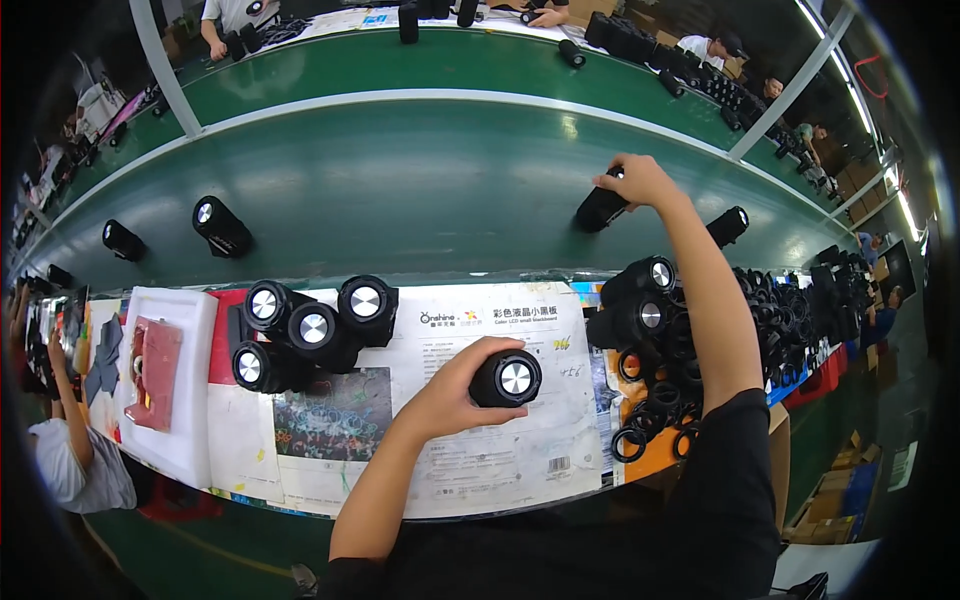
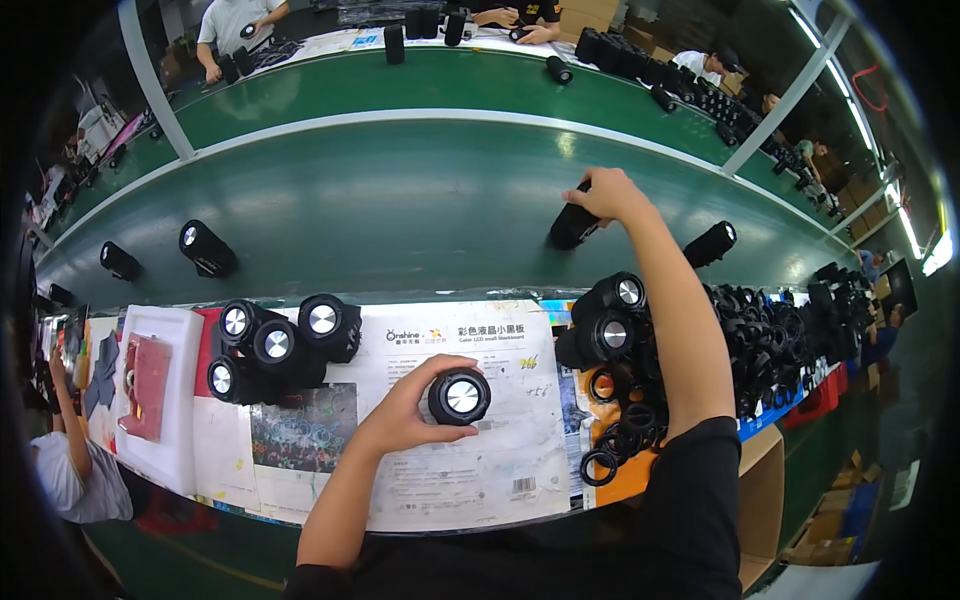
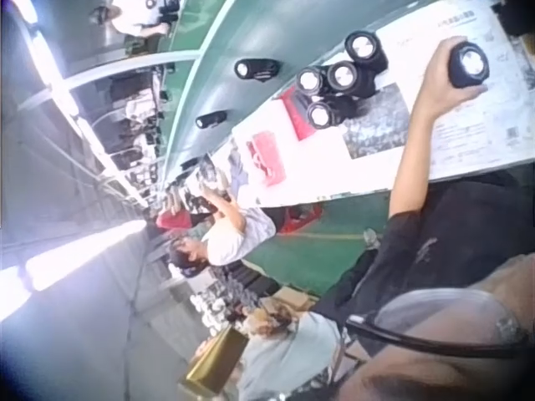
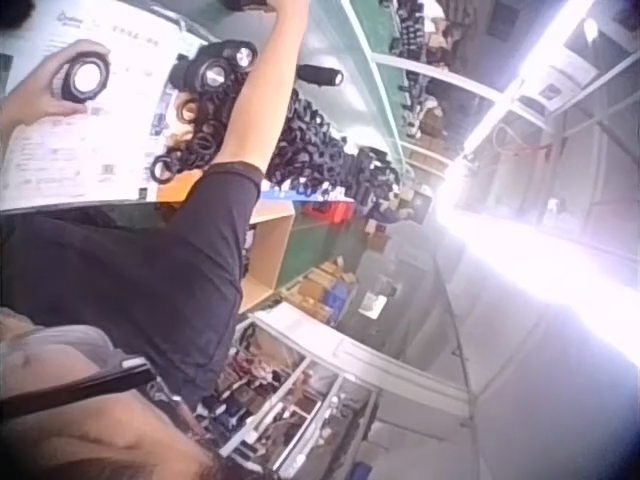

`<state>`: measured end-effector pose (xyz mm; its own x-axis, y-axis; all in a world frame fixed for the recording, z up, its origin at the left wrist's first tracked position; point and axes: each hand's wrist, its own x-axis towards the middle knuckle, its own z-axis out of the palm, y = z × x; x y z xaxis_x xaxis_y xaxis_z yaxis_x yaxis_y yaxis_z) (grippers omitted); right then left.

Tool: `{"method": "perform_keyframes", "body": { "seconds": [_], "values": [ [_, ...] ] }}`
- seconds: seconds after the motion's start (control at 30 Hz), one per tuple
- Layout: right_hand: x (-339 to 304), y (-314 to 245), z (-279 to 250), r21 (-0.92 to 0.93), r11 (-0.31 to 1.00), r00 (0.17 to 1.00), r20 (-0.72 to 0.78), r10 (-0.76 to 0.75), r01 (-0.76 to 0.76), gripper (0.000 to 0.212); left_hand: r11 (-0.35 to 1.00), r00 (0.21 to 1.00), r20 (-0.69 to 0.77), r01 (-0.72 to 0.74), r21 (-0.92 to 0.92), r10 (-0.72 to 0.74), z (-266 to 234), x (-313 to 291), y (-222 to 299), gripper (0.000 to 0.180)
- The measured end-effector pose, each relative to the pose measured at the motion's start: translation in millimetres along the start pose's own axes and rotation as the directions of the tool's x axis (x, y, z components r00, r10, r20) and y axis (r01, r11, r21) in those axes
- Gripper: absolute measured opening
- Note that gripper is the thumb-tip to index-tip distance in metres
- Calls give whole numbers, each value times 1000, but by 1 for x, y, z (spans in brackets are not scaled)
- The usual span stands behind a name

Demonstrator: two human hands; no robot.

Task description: The person assembles electronic binocular components by hand at a factory workbench, fitting rubber rings, plastic housing, and lens caps onto an electronic device, using a small screwdriver and tweezers for precision.

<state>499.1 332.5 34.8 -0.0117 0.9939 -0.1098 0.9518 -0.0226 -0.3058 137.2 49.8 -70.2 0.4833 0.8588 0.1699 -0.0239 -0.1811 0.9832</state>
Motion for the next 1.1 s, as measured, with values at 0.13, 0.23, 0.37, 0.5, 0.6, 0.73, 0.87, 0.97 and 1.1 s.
{"method": "perform_keyframes", "body": {
  "seconds": [0.13, 0.23, 0.37, 0.5, 0.6, 0.73, 0.87, 0.97, 1.1],
  "values": [
    [-22, -15, -16, -102, 991, 995, -45, 87, -91, 62, 997, 999, -47, -20, -78, 16, 2, -1, -8, 83],
    [-72, -11, -16, -238, 896, 758, -478, -444, 375, 44, 856, 979, -202, -97, -508, -9, 12, -1, -25, 86],
    [-240, -109, 44, 570, 742, 925, -92, -368, 352, 30, 668, 959, -283, -198, -718, -20, 4, -7, -25, 81],
    [-321, -99, 134, 679, 713, 942, 94, -322, 176, 91, 541, 940, -339, -266, -798, -38, 24, 4, -15, 75],
    [-334, -113, 157, 801, 577, 958, 20, -285, 155, 95, 503, 928, -372, -319, -803, -6, 28, -2, -25, 74],
    [-331, -122, 153, 657, 710, 952, -43, -303, 256, 92, 628, 924, -378, -258, -734, -62, 32, -9, -26, 72],
    [-338, -116, 166, 558, 685, 881, -247, -403, 469, 88, 634, 930, -367, -262, -728, -36, 25, -10, -9, 67],
    [-347, -122, 175, 561, 680, 881, -279, -382, 472, 89, 608, 945, -324, -276, -744, 32, 18, -12, -9, 64],
    [-353, -117, 195, 768, 560, 936, -144, -320, 310, 90, 498, 971, -191, -237, -834, 142, 12, -11, -12, 65]
  ]
}}
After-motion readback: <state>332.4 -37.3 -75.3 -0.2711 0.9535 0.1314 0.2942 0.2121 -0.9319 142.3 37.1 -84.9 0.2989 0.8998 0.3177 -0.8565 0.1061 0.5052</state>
